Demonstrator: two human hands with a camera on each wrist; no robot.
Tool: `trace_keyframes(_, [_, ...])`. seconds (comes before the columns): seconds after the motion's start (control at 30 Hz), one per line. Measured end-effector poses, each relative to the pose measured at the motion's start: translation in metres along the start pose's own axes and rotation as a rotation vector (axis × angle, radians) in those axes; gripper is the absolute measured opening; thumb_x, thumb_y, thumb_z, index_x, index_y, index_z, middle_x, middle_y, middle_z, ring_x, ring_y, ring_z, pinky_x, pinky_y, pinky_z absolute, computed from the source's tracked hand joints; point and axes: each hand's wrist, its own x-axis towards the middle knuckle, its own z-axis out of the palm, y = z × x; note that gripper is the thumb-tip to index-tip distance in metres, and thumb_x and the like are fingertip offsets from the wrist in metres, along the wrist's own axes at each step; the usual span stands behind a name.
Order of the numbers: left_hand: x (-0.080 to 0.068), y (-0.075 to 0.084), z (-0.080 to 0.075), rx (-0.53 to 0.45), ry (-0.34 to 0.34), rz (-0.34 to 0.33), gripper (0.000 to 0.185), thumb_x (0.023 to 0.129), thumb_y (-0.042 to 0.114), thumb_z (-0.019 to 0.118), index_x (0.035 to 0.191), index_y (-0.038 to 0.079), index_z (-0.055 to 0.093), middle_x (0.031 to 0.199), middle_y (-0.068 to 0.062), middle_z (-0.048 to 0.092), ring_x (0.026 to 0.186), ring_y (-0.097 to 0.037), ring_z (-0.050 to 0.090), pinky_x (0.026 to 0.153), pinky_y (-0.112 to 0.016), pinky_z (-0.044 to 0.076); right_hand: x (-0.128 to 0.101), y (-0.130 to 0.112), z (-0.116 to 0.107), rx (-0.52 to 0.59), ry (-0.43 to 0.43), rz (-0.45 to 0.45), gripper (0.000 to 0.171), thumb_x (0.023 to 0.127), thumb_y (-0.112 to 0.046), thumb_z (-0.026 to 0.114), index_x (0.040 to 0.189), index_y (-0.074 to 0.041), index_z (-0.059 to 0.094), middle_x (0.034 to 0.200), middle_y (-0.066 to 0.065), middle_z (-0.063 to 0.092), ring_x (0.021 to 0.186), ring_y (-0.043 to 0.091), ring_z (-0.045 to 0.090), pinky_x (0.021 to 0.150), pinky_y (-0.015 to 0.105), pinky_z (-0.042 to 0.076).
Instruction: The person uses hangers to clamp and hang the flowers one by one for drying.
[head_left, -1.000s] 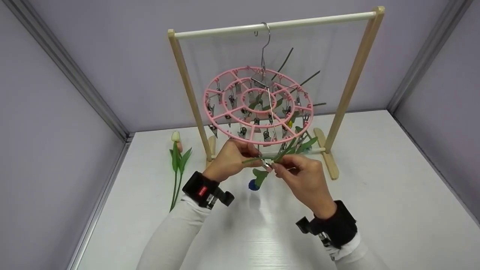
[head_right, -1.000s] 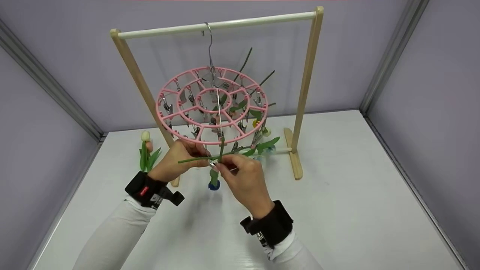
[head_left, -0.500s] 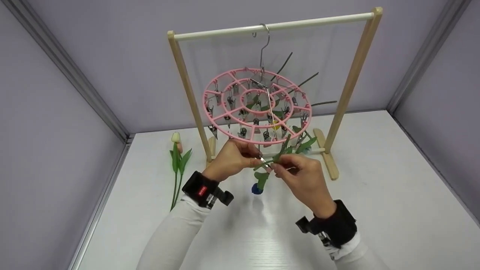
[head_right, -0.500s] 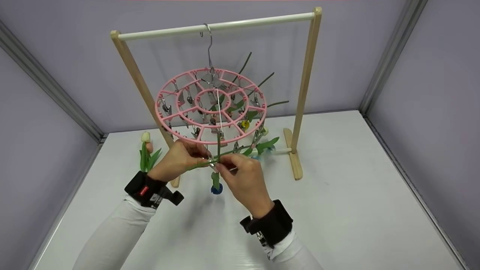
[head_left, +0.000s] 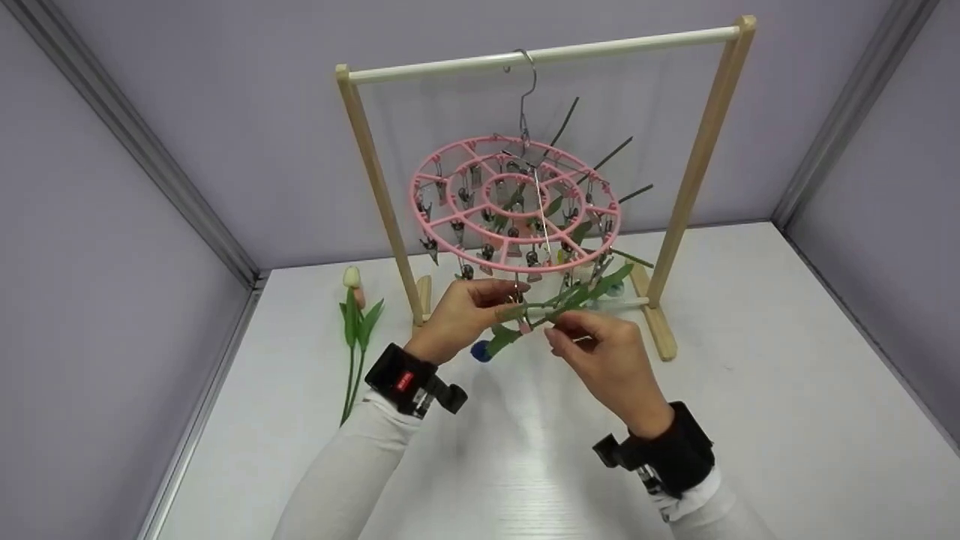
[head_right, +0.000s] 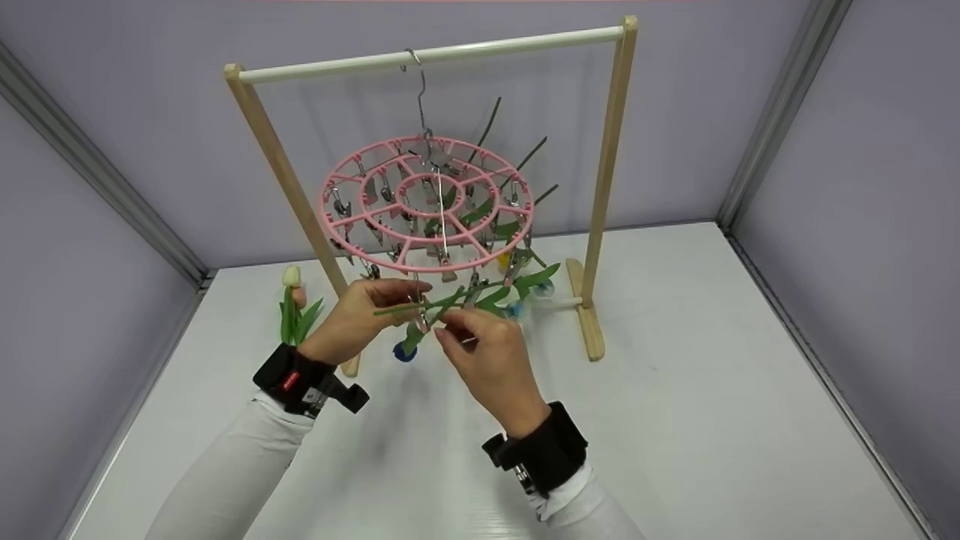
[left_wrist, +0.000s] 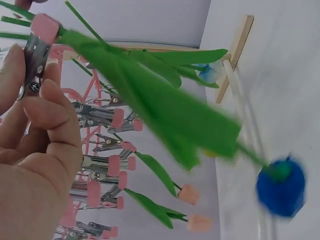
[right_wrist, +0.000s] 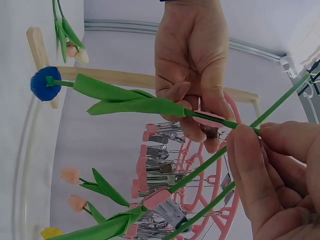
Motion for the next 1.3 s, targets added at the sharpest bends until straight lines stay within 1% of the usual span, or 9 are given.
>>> trace_keyframes(0.17, [0.002,-0.011,-0.001,0.003,0.037,-0.006,0.038,0.086,0.019,0.068,0.123,0.013,0.062,0.121,0.001,0.061,0.108,-0.014,0.058,0.086,-0.030,0.048,-0.006,0.008,0.000,0.021,0.008,0.002,0.015,0.084,0.007,0.063,0.099,0.007,0.066,0.083,0.018,0.066,0.069,0.030,0.065,0.060,0.029,0.054])
trace_keyframes(0.33, [0.001,-0.016,-0.005,0.004,0.091,-0.034,0.043,0.088,0.025,0.065,0.129,0.013,0.058,0.119,-0.002,0.061,0.107,-0.016,0.059,0.085,-0.029,0.048,-0.014,0.015,-0.002,0.008,0.011,0.024,0.015,0.085,0.007,0.062,0.099,0.005,0.067,0.083,0.019,0.065,0.069,0.030,0.065,0.059,0.031,0.054])
trace_keyframes(0.53, [-0.003,-0.018,-0.009,-0.006,0.142,-0.098,0.040,0.089,0.023,0.064,0.128,0.020,0.058,0.117,0.000,0.063,0.107,-0.025,0.057,0.066,-0.023,0.042,-0.022,0.022,-0.005,-0.027,0.013,0.071,0.014,0.085,0.006,0.062,0.098,0.004,0.067,0.083,0.018,0.066,0.070,0.027,0.065,0.060,0.030,0.053])
trace_keyframes(0.73, [-0.012,-0.015,-0.016,0.011,0.137,-0.090,0.040,0.091,0.020,0.062,0.130,0.016,0.056,0.116,-0.007,0.063,0.081,-0.015,0.056,0.064,-0.023,0.040,-0.028,0.028,-0.009,-0.056,0.015,0.098,0.014,0.085,0.006,0.062,0.097,0.004,0.068,0.086,0.016,0.067,0.071,0.023,0.064,0.060,0.028,0.053])
trace_keyframes(0.87, [-0.024,-0.013,-0.022,0.010,0.117,-0.075,0.044,0.091,0.028,0.061,0.132,0.014,0.054,0.120,-0.014,0.060,0.077,-0.013,0.054,0.068,-0.026,0.043,-0.035,0.051,-0.012,-0.073,0.022,0.083,0.013,0.086,0.000,0.064,0.097,-0.004,0.070,0.087,0.007,0.068,0.073,0.020,0.064,0.060,0.025,0.052])
trace_keyframes(1.0, [-0.043,-0.010,-0.025,-0.012,0.115,-0.062,0.044,0.094,0.021,0.058,0.135,0.010,0.049,0.129,-0.015,0.054,0.094,-0.024,0.060,0.078,-0.036,0.048,-0.044,0.078,-0.018,-0.107,0.012,0.065,0.011,0.089,-0.012,0.064,0.097,-0.011,0.071,0.088,-0.003,0.068,0.075,0.013,0.064,0.061,0.021,0.051])
trace_keyframes(1.1, [-0.062,-0.004,-0.025,-0.051,0.098,-0.042,0.045,0.095,0.011,0.054,0.137,0.001,0.042,0.131,-0.021,0.050,0.105,-0.034,0.057,0.084,-0.046,0.046,-0.048,0.079,-0.024,-0.145,0.010,0.062,0.011,0.091,-0.014,0.062,0.097,-0.011,0.071,0.088,-0.003,0.068,0.075,0.012,0.064,0.062,0.018,0.050])
trace_keyframes(1.2, [-0.082,-0.015,-0.027,-0.058,0.114,-0.033,0.043,0.096,0.009,0.052,0.136,-0.002,0.043,0.126,-0.021,0.053,0.107,-0.039,0.054,0.085,-0.049,0.046,-0.054,0.081,-0.029,-0.177,0.030,0.073,0.010,0.090,-0.013,0.063,0.096,-0.012,0.071,0.087,-0.005,0.068,0.075,0.011,0.064,0.063,0.016,0.048])
trace_keyframes(1.3, [-0.102,-0.037,-0.031,-0.036,0.155,-0.056,0.039,0.095,0.012,0.054,0.131,-0.001,0.050,0.120,-0.016,0.059,0.106,-0.037,0.055,0.084,-0.047,0.046,-0.062,0.084,-0.035,-0.205,0.053,0.100,0.010,0.089,-0.012,0.064,0.096,-0.013,0.072,0.087,-0.006,0.068,0.075,0.009,0.063,0.064,0.014,0.047])
